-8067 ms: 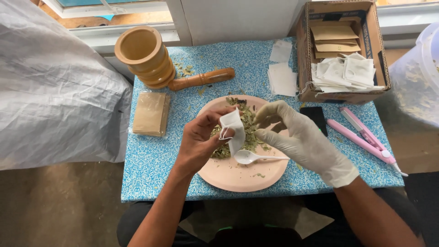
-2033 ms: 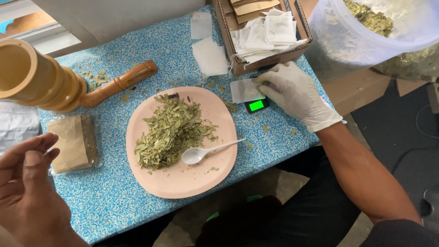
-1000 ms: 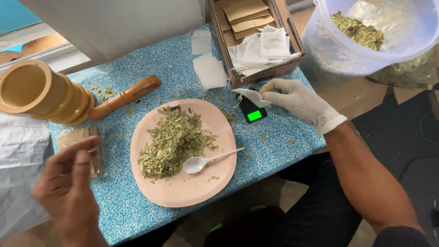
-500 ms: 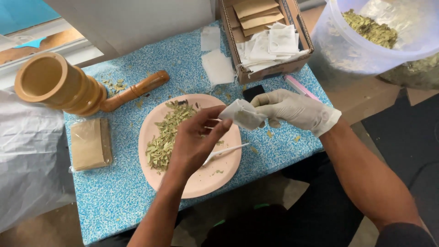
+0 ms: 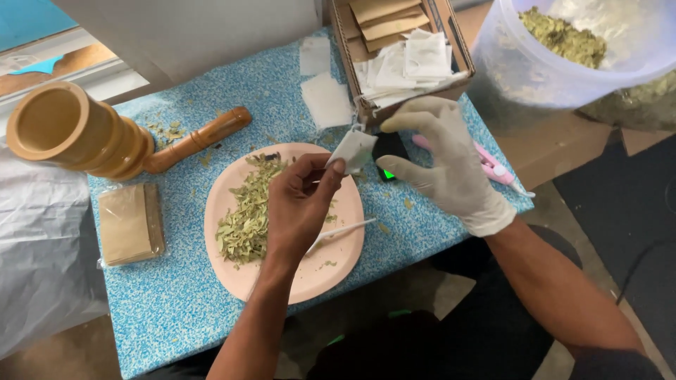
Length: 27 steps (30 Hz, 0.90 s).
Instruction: Filling small tea bags with dried herbs, weighing them on a scale, and sealing them with a handheld heat sealer.
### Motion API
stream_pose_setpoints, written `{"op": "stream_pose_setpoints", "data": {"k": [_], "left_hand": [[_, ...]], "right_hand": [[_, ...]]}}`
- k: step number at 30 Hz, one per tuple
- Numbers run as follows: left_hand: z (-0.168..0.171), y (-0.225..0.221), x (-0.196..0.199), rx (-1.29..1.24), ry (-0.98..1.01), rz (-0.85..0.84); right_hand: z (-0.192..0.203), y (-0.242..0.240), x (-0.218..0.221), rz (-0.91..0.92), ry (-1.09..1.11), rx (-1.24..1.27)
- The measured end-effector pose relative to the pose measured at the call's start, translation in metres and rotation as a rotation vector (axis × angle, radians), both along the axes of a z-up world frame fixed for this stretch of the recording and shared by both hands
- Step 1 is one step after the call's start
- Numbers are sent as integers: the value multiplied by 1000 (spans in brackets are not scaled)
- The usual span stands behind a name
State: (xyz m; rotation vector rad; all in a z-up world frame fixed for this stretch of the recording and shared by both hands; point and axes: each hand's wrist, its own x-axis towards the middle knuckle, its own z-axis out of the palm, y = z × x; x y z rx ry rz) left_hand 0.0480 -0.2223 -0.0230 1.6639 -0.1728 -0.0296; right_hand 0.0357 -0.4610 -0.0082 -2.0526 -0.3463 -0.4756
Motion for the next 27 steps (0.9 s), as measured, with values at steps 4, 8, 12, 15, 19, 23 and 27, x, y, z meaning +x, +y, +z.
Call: {"op": "stream_pose_setpoints", "data": {"k": [4, 8, 12, 15, 19, 23, 27], "left_hand": [[7, -1, -4, 10, -36, -14], [16, 5, -9, 51, -57, -31], [19, 27, -12, 127, -38, -17], [29, 56, -15, 158, -137, 23], [37, 93, -21, 207, -125, 66], [30, 126, -23, 199, -156, 106], [10, 142, -21, 83, -155, 126]], "right_hand": [[4, 10, 10, 23, 0, 41], [-4, 23, 17, 42, 34, 57], [-2, 40, 18, 129, 94, 168], [2, 49, 14, 161, 126, 102], [-17, 62, 17, 207, 154, 15], [-28, 75, 15, 249, 115, -203], [-17, 77, 13, 315, 72, -204]]}}
